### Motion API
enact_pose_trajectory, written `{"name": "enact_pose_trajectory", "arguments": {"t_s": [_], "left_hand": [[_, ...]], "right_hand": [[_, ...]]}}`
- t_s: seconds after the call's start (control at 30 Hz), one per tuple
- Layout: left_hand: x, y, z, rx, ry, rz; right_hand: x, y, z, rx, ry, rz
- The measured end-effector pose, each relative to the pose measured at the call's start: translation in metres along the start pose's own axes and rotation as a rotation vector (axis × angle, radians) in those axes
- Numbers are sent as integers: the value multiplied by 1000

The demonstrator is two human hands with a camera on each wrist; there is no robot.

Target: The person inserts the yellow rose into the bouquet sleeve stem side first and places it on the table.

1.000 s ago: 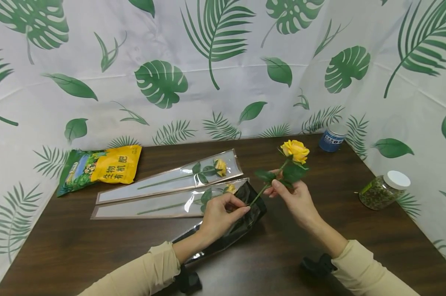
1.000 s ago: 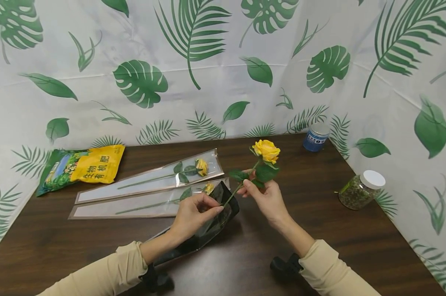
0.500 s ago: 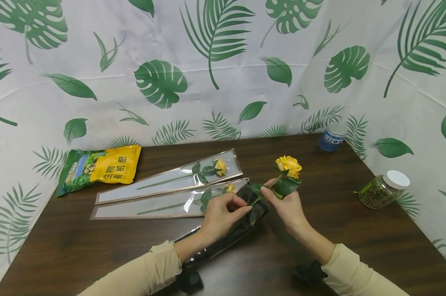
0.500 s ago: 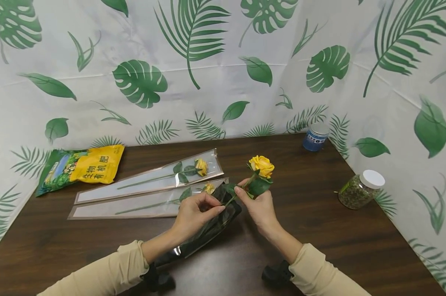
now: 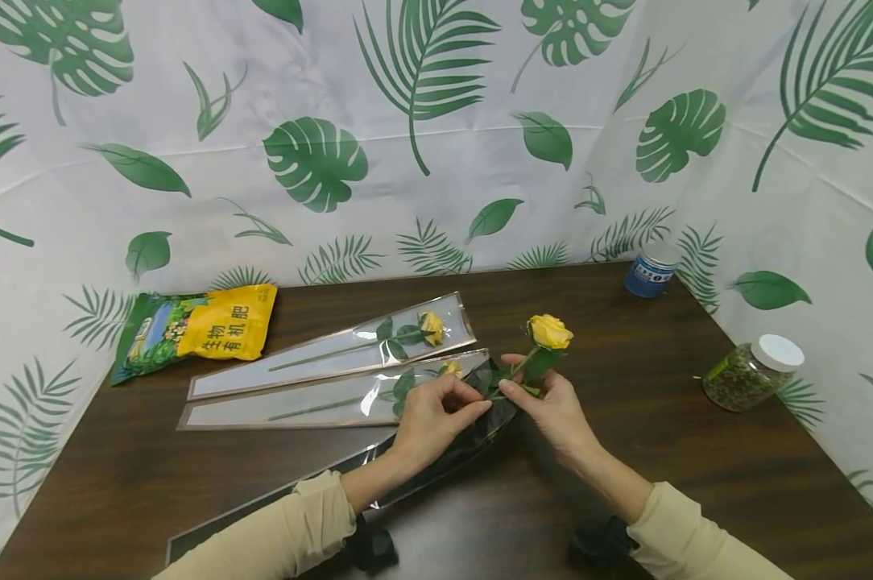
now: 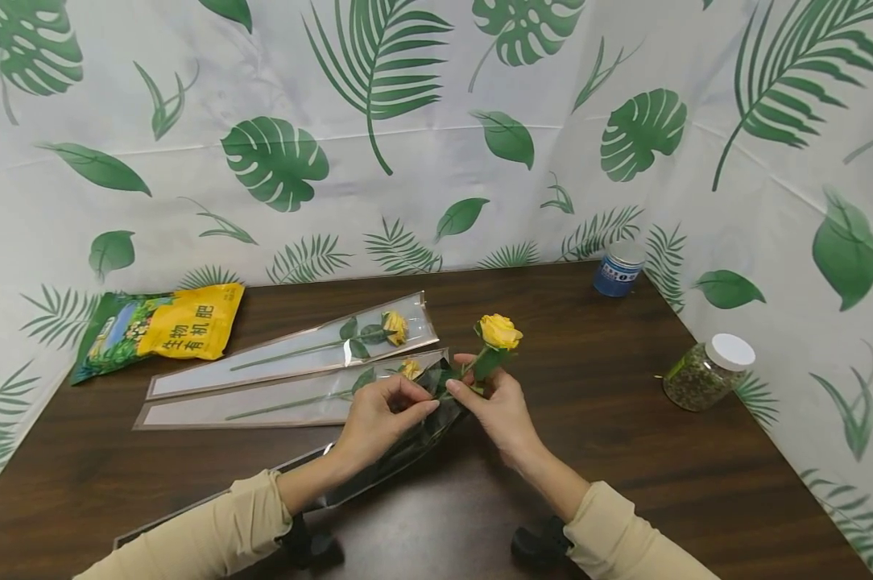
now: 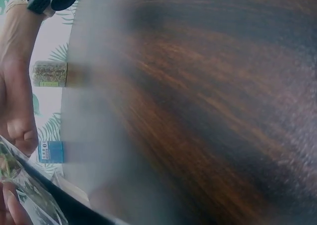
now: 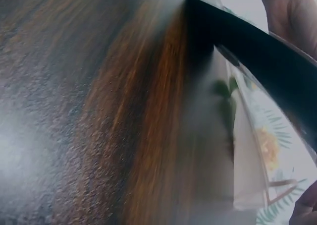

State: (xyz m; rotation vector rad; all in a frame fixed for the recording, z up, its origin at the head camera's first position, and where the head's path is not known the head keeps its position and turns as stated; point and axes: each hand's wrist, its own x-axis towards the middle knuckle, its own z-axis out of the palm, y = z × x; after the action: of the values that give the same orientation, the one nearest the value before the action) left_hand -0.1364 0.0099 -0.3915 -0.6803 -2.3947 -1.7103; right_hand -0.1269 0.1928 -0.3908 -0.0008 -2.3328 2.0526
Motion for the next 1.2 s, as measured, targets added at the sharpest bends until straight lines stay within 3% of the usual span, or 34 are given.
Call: {"name": "enact_pose_trajectory", "arguments": {"t_s": [0.2,0.4,0.6,0.73,0.93,1.2], "left_hand": [[0,-1,1,-7,-7,-45],[0,-1,1,11,0,-31],[1,0,0,10,0,-17],[2,1,0,5,1,-15],[4,3,0,-5,1,-6],[1,1,1,-18,-6,-30]], "right_hand": [[-1,0,-5,63,43,-4],[0,-2,-6,135,135,2],[-1,-5,-4,140,157,-2],[-3,-4,-1,92,133,23],[-5,0,0,17,30,28],[-6,-1,-7,239,-98,0]]}}
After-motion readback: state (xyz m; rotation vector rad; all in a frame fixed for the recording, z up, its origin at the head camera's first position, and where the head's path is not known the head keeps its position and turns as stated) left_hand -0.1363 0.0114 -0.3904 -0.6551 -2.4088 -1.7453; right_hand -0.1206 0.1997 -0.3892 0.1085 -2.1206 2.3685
